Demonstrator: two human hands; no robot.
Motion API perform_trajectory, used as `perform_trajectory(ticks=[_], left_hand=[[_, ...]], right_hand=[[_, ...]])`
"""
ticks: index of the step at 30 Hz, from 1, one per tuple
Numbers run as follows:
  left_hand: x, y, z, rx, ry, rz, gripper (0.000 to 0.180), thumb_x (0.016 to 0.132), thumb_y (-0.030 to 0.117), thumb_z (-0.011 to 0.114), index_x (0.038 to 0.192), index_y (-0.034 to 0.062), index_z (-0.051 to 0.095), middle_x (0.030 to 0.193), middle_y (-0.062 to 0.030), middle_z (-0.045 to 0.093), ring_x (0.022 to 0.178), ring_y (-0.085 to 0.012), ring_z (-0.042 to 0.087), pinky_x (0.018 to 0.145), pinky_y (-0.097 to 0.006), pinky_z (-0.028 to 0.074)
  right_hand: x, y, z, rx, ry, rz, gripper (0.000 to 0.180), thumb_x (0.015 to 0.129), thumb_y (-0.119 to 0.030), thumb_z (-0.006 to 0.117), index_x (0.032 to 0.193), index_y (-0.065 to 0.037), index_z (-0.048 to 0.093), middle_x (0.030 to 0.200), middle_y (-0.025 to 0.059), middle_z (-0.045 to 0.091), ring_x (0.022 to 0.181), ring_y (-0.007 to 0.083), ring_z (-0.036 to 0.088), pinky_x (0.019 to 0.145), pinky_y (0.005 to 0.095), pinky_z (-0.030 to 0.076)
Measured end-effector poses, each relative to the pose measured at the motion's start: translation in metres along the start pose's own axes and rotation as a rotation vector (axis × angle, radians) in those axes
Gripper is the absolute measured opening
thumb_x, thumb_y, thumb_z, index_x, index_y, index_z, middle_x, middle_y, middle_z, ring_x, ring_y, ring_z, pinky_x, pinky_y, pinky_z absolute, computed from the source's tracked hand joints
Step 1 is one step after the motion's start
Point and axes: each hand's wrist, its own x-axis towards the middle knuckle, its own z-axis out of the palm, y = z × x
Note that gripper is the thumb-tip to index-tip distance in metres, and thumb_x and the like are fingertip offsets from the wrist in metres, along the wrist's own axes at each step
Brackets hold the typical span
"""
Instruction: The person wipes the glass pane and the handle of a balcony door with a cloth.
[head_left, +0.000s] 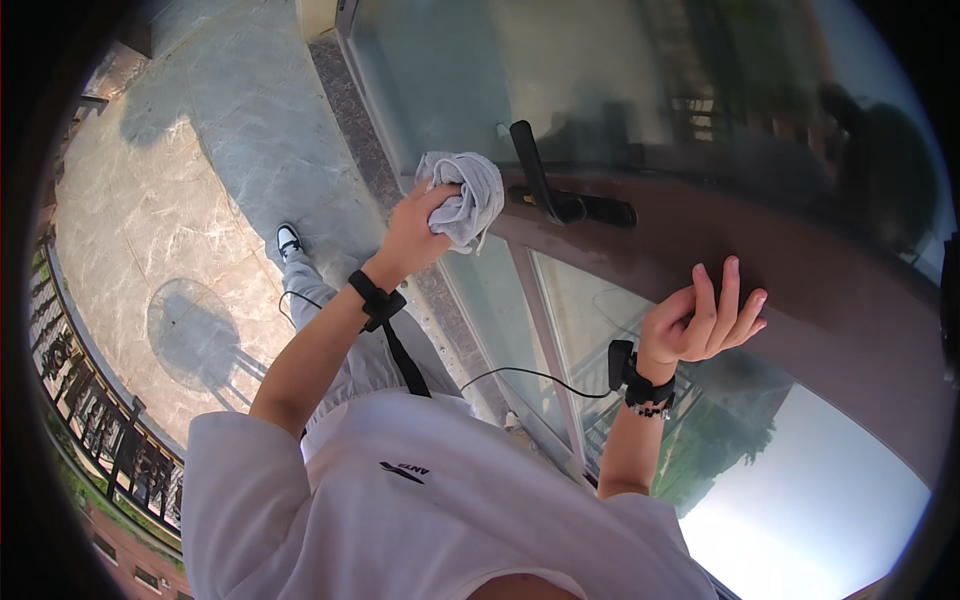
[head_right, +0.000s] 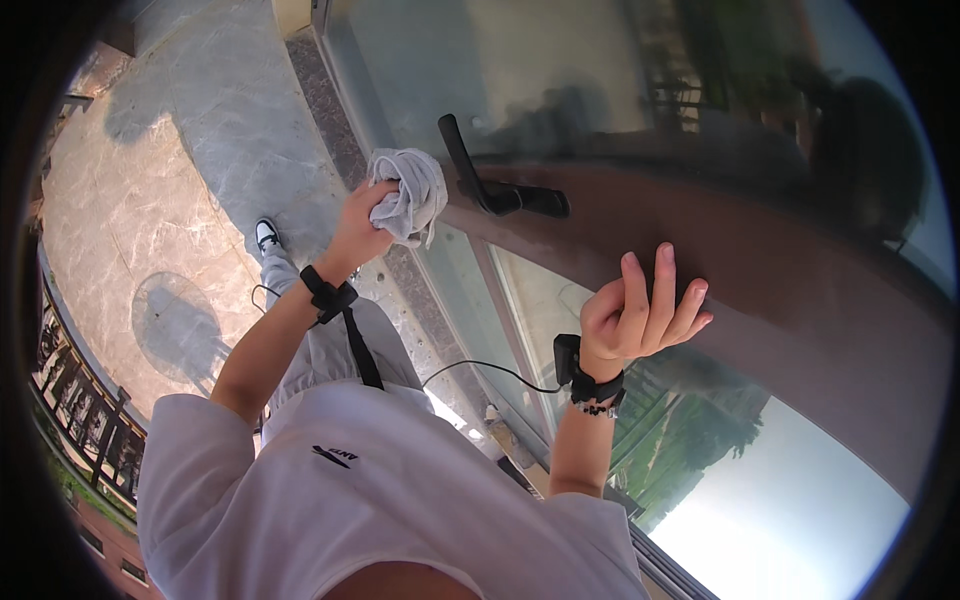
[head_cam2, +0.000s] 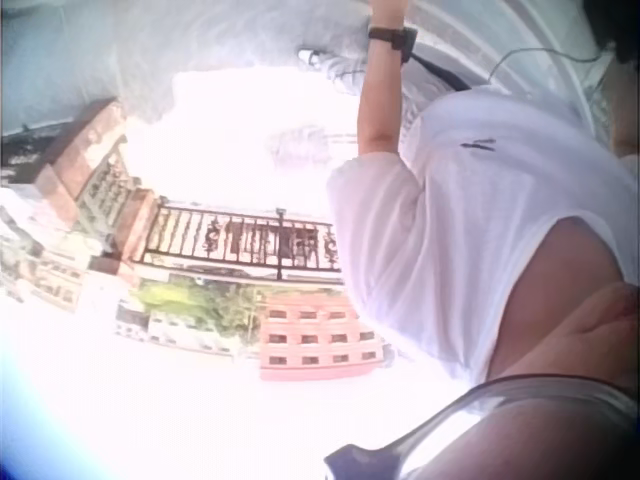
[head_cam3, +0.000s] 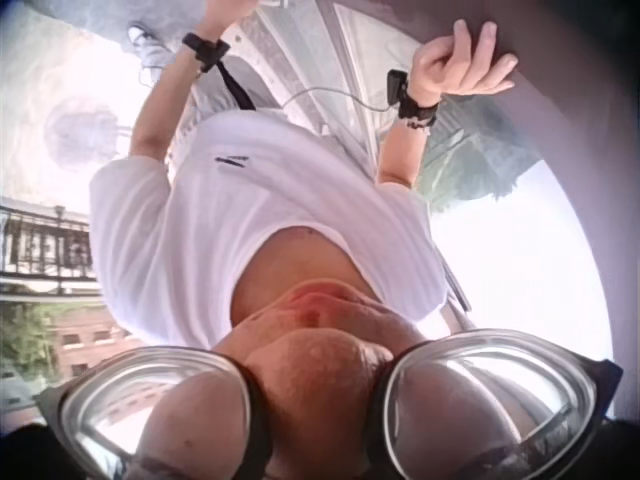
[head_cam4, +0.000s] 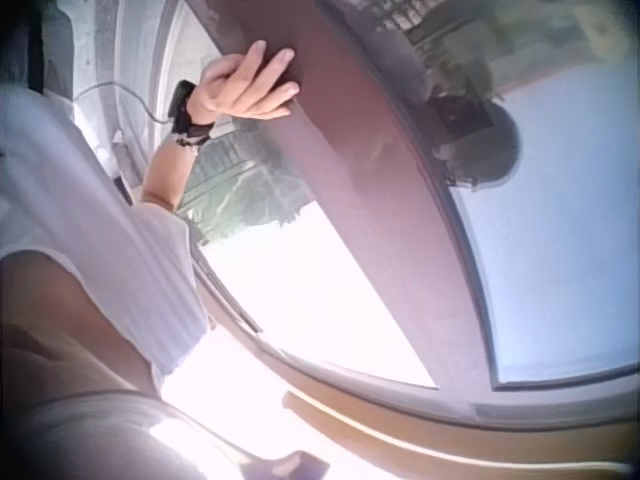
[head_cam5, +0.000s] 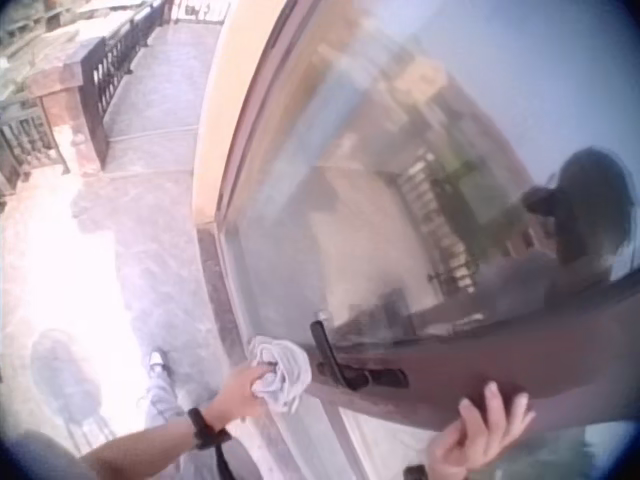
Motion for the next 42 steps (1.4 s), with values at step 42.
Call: perform_trajectory(ticks=[42], left_hand=[[0.074,-0.088,0.077,0.255,-0.221,0.689,0.036,0.064,0.023,0.08,0.098,0.0316,0.079,0.113,0.0048,0.064,0.121,-0.0259,0.059,0.105,-0.044,0.048]], right_hand=[[-0.015,0.028,0.024,-0.175,-0.029,-0.096,0.027,0.083,0.001,0.053,0.077,-0.016,0.072,0.134,0.0188,0.06,0.15,0.0424,0.035,0.124,0.0618,0.029]])
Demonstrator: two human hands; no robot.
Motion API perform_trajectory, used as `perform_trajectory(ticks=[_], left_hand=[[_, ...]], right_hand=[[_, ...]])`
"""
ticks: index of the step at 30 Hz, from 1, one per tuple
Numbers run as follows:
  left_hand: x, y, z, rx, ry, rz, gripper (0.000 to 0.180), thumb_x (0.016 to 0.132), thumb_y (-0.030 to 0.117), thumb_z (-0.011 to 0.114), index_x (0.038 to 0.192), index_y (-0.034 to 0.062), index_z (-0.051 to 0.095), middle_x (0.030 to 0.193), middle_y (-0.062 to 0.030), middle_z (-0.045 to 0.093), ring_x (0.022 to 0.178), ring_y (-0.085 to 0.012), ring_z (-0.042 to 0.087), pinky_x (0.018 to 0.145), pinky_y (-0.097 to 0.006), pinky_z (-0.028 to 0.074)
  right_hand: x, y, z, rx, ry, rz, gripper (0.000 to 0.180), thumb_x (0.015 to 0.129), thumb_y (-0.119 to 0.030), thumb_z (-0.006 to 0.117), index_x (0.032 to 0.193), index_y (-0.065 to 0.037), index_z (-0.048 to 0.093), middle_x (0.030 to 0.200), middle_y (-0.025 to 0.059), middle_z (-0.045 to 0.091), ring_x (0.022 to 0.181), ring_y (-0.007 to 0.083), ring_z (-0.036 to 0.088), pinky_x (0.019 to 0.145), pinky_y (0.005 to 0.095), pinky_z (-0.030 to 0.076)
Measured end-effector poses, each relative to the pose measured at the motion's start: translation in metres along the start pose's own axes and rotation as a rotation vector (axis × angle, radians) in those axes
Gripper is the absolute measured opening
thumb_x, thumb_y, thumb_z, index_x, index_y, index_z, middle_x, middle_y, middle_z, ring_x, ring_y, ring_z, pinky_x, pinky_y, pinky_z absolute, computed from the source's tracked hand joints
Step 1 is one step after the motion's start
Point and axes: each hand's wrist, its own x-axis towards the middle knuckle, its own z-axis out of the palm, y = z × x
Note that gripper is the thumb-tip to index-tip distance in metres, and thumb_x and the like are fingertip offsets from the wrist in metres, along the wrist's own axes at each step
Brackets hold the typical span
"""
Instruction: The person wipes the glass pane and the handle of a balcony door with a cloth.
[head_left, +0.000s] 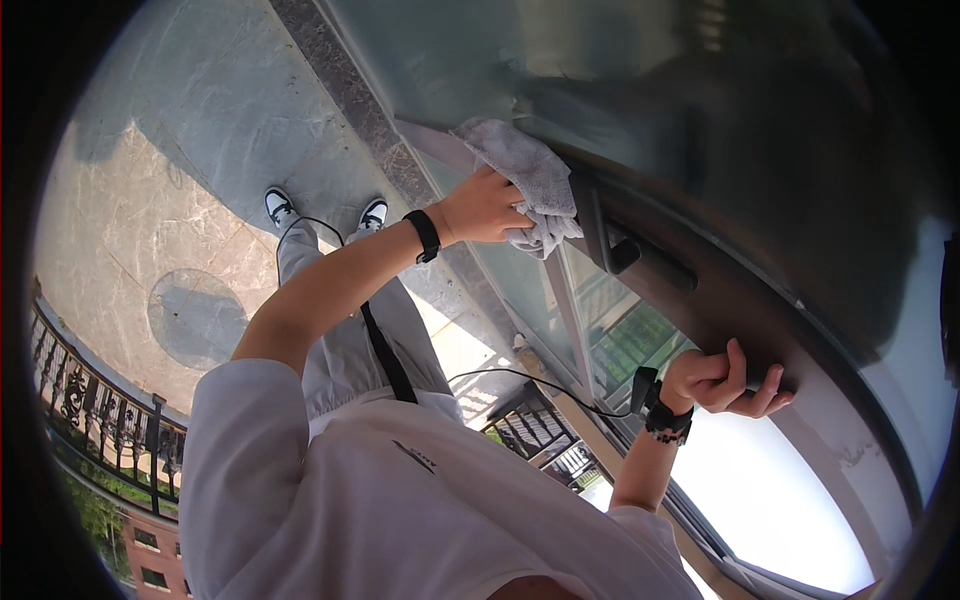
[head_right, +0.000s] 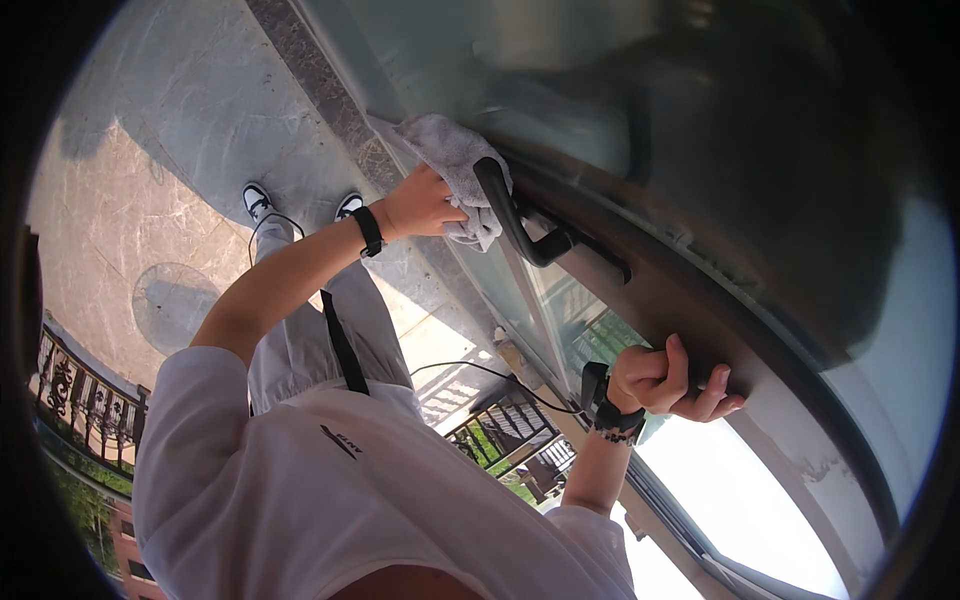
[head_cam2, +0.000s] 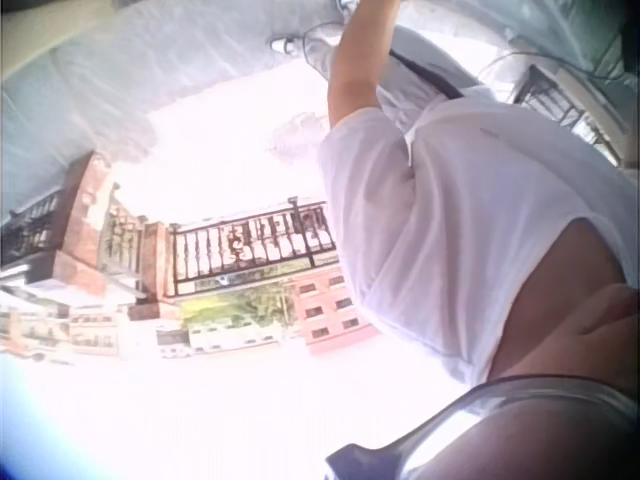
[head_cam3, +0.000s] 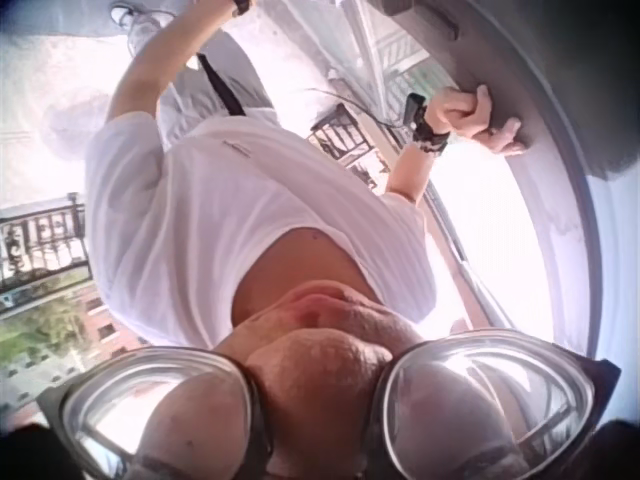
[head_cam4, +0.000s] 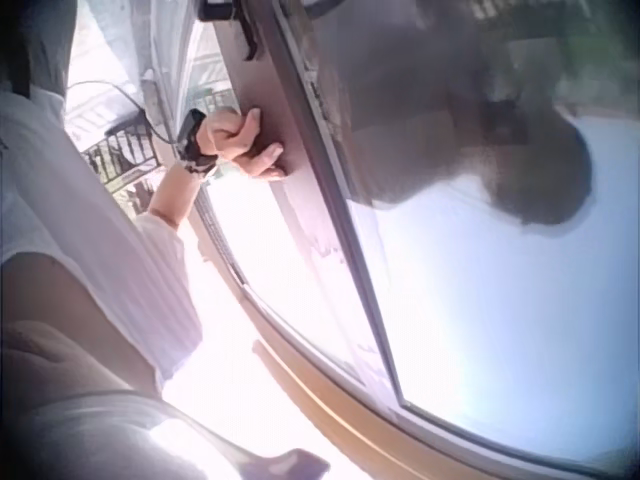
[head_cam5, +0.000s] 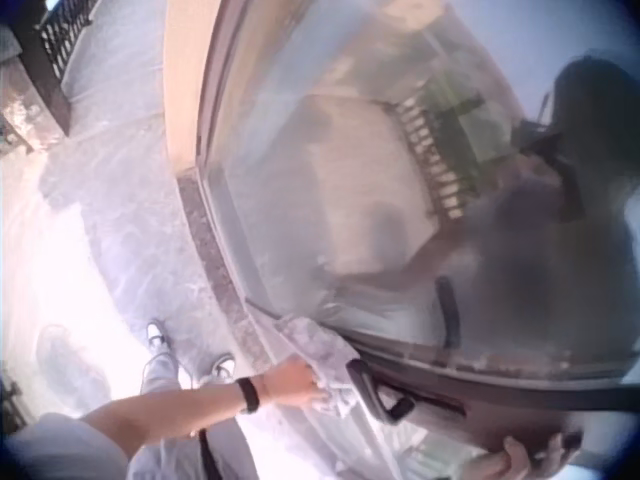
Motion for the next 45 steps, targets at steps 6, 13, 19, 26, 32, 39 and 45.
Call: perform_trajectory(ticks=[6,13,19,26,32,39,45], left_hand=[[-0.023,0.023,0.049,-0.205,0.389,-0.52,0.029,0.062,0.014,0.083,0.089,0.0149,0.073,0.124,-0.0135,0.059,0.113,-0.0384,0.057,0.097,-0.049,0.051],[-0.042,0.019,0.085,-0.298,0.608,-0.433,0.037,0.062,0.017,0.086,0.097,0.0159,0.074,0.129,-0.0139,0.061,0.111,-0.0381,0.059,0.092,-0.048,0.052],[-0.113,-0.072,0.168,-0.238,0.84,-0.841,0.035,0.073,0.005,0.078,0.107,0.0063,0.074,0.132,-0.0176,0.062,0.113,-0.0394,0.06,0.094,-0.045,0.053],[-0.067,-0.045,0.14,-0.547,1.04,-1.028,0.039,0.068,0.002,0.074,0.107,0.0052,0.07,0.128,-0.0176,0.061,0.106,-0.0391,0.062,0.092,-0.042,0.052],[-0.027,-0.014,0.08,-0.294,0.724,-0.661,0.036,0.059,0.008,0.081,0.093,0.0146,0.072,0.126,-0.0152,0.061,0.099,-0.0327,0.063,0.075,-0.039,0.054],[-0.174,-0.185,0.149,-1.54,1.556,-1.068,0.035,0.083,0.01,0.078,0.116,-0.0008,0.071,0.118,-0.0152,0.068,0.106,-0.0279,0.069,0.092,-0.037,0.055],[-0.018,-0.03,0.066,-0.288,0.754,-0.736,0.035,0.064,0.02,0.089,0.095,0.0161,0.074,0.116,-0.0073,0.065,0.093,-0.0317,0.063,0.076,-0.04,0.054]], right_hand=[[0.009,-0.003,0.0,0.025,0.032,-0.066,0.025,0.086,-0.002,0.05,0.074,-0.01,0.071,0.133,0.0197,0.065,0.149,0.0444,0.038,0.118,0.065,0.036],[0.015,0.0,-0.002,-0.014,0.056,-0.098,0.028,0.096,-0.01,0.053,0.076,-0.005,0.073,0.135,0.0174,0.064,0.147,0.0386,0.041,0.113,0.056,0.044],[0.017,-0.005,0.0,-0.015,0.041,-0.115,0.027,0.1,-0.018,0.054,0.08,-0.004,0.067,0.138,0.0222,0.061,0.145,0.0397,0.042,0.114,0.0585,0.038],[0.021,0.004,-0.001,0.054,0.023,-0.12,0.037,0.106,-0.034,0.055,0.082,-0.006,0.056,0.143,0.0275,0.056,0.145,0.0419,0.042,0.119,0.0679,0.023],[0.02,0.002,0.001,0.041,0.01,-0.096,0.036,0.106,-0.035,0.055,0.086,-0.005,0.058,0.146,0.0278,0.054,0.149,0.0416,0.037,0.12,0.0667,0.024],[0.009,-0.01,0.014,0.09,0.033,-0.016,0.035,0.106,-0.034,0.055,0.086,-0.005,0.058,0.146,0.0274,0.055,0.149,0.0414,0.037,0.119,0.0659,0.025],[0.03,-0.008,0.01,0.04,0.019,-0.109,0.034,0.105,-0.033,0.055,0.085,-0.005,0.059,0.145,0.0269,0.055,0.148,0.0412,0.038,0.119,0.065,0.027]])
